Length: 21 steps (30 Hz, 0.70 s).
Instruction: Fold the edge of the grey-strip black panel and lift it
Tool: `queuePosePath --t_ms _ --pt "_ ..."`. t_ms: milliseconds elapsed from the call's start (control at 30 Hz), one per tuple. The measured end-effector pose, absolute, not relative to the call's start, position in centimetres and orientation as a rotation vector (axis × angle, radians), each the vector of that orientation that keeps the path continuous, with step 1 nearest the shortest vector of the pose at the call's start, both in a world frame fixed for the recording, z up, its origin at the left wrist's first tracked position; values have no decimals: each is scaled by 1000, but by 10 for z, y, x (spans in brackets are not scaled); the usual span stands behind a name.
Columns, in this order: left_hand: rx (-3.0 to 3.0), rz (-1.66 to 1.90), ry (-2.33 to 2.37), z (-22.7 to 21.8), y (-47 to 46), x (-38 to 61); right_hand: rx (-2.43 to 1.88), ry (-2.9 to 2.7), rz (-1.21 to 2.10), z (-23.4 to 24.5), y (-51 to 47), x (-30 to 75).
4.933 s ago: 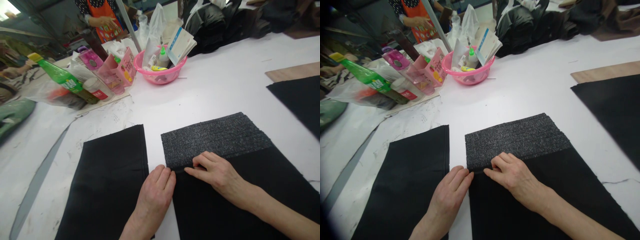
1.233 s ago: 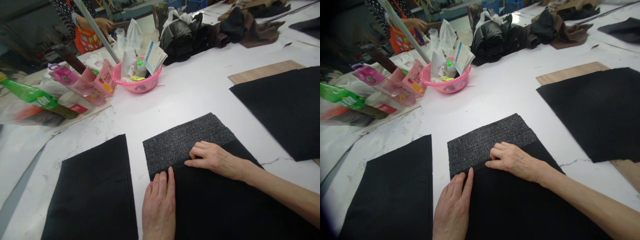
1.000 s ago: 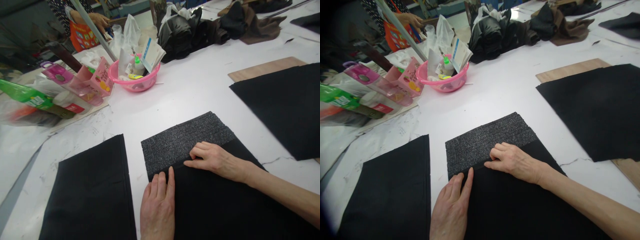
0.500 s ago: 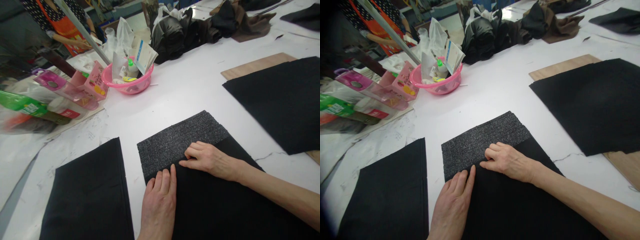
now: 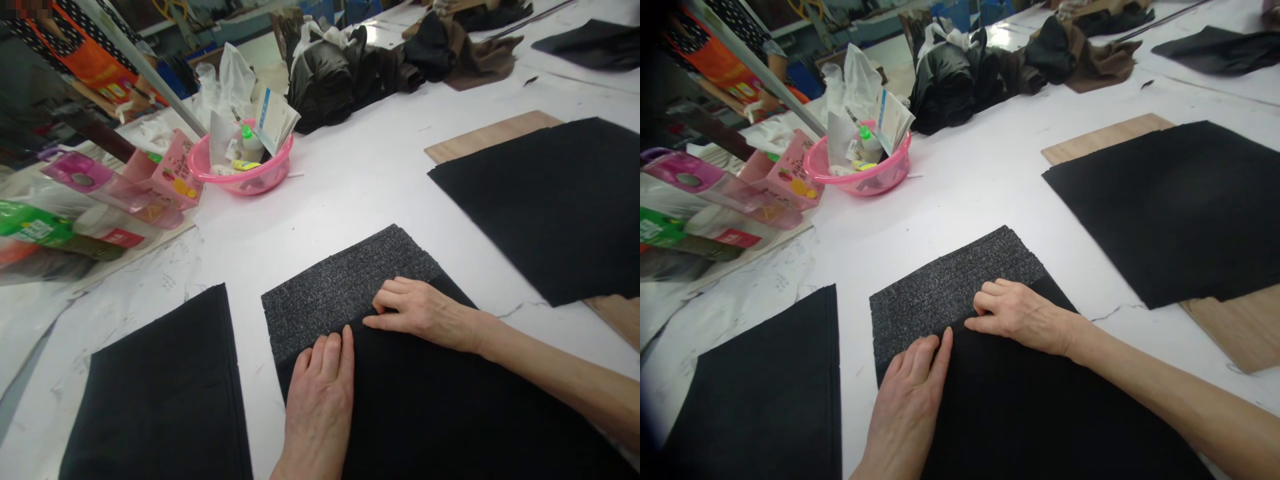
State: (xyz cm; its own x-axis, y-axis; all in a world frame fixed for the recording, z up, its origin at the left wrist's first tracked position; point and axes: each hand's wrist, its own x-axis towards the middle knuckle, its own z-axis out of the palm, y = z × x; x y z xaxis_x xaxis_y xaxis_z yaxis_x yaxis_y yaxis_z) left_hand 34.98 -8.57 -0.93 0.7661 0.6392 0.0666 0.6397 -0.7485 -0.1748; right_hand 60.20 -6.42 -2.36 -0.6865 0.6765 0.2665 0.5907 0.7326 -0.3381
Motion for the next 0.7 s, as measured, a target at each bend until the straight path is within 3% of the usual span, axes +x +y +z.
queuePosePath --t_ms 700 --pt "-2666 -48 -997 -16 -93 384 -1016 -2519 217 -25 -66 598"
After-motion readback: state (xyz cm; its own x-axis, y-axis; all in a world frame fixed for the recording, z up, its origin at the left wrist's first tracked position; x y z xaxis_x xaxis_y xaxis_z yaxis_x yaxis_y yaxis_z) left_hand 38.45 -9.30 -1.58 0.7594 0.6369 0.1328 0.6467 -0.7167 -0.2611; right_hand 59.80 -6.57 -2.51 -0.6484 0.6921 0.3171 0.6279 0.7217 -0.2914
